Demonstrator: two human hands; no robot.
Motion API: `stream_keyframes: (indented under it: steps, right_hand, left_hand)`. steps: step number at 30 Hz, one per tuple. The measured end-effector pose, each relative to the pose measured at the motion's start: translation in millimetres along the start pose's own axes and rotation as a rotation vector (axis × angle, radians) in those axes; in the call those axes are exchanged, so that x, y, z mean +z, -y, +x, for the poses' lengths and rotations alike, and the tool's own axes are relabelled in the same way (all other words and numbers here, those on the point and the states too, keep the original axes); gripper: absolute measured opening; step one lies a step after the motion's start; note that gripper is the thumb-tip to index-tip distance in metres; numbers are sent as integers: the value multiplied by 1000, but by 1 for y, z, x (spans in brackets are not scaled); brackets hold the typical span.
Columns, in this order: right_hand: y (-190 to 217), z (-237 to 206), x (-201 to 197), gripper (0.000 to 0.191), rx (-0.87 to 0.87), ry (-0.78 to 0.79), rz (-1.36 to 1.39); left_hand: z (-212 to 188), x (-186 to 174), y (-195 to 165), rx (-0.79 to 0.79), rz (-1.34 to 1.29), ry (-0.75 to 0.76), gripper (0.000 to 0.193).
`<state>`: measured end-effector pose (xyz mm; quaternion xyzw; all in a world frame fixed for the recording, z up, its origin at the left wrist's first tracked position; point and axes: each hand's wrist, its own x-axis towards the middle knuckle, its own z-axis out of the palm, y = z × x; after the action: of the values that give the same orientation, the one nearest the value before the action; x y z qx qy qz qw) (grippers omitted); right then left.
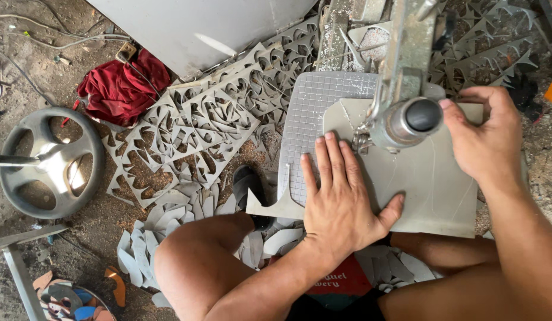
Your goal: The person uses a band saw to cut a light gray sole material along a curved line. They guide the material with both hands, rotate it to follow the cut path, and remove the cut piece after completion.
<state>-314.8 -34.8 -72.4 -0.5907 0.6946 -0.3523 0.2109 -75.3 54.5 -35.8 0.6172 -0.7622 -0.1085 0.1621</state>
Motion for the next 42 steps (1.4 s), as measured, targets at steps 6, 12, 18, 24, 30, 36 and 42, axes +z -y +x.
stream_keyframes:
  steps: [6,12,18,24,30,36,42]
  right_hand:
    - [67,-71,-33,63,-220,11,-479]
    - [79,-116,-19,96,-439,134,-587]
    - [71,-102,-8,84,-421,57,-599]
    - [67,-90,-5,68,-447,55,-595]
    - [60,-81,-2,61,-462,40,-589]
    - [63,-76,-2,54,-463,31,-609]
    - [65,-67,0,51,-387,62,-611]
  left_hand:
    - [-6,-14,28,175,-77,48,102]
    - [-4,-33,89,294,126,204,87]
    - [6,-34,88,323,74,156,80]
    - [9,-30,89,299,-6,99,71]
    - [16,-29,89,291,-27,94,69]
    - [24,-29,91,291,-41,106,68]
    - [31,-27,91,302,-35,116,66]
